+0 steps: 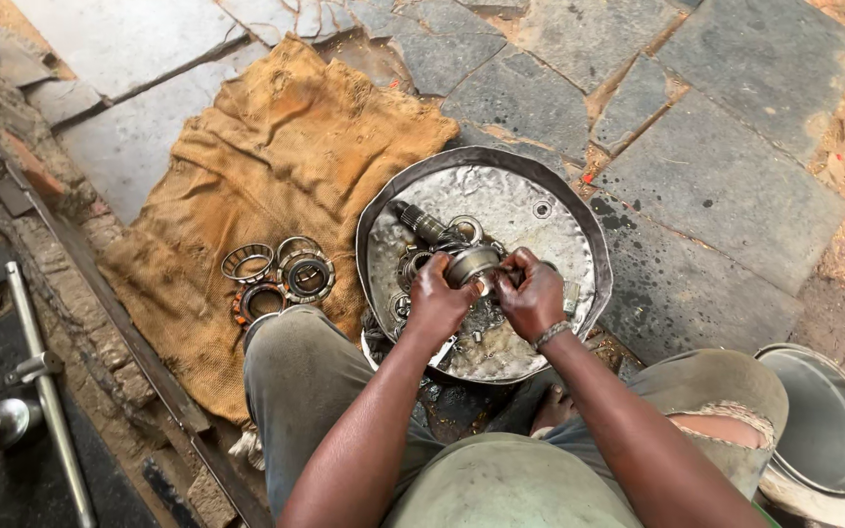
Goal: The person cleans oily mechanical parts, including bearings and gears, by hand inside a metal basin and moves them onto a burlap sack.
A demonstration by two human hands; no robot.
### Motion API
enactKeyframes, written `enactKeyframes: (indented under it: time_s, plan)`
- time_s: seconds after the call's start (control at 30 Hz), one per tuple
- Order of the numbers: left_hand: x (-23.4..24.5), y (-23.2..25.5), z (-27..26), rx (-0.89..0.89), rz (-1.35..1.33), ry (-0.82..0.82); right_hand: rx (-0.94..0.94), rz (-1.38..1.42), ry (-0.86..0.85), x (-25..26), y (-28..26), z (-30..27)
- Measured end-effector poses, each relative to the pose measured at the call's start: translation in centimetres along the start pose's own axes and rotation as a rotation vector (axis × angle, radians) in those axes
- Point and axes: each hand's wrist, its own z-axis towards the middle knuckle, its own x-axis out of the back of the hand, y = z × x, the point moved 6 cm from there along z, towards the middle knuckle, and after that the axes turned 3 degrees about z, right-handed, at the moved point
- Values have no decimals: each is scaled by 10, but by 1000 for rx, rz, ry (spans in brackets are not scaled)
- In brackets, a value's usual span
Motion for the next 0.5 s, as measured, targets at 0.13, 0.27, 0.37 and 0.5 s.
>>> enactKeyframes:
  time_s: [0.13, 0.27, 0.37, 0.5]
  plan:
    - [-5, -4, -4, 101, 136, -82, 245, -169, 31, -6, -8, -11]
    - [-13, -21, 6, 59, 62, -31, 148, 154, 75, -15, 15, -5]
    - [-24, -28, 9, 216, -585, -39, -32, 409, 74, -17, 18, 1]
    - [-27, -22, 6, 351, -883, -52, -66, 166, 93, -4, 0, 0]
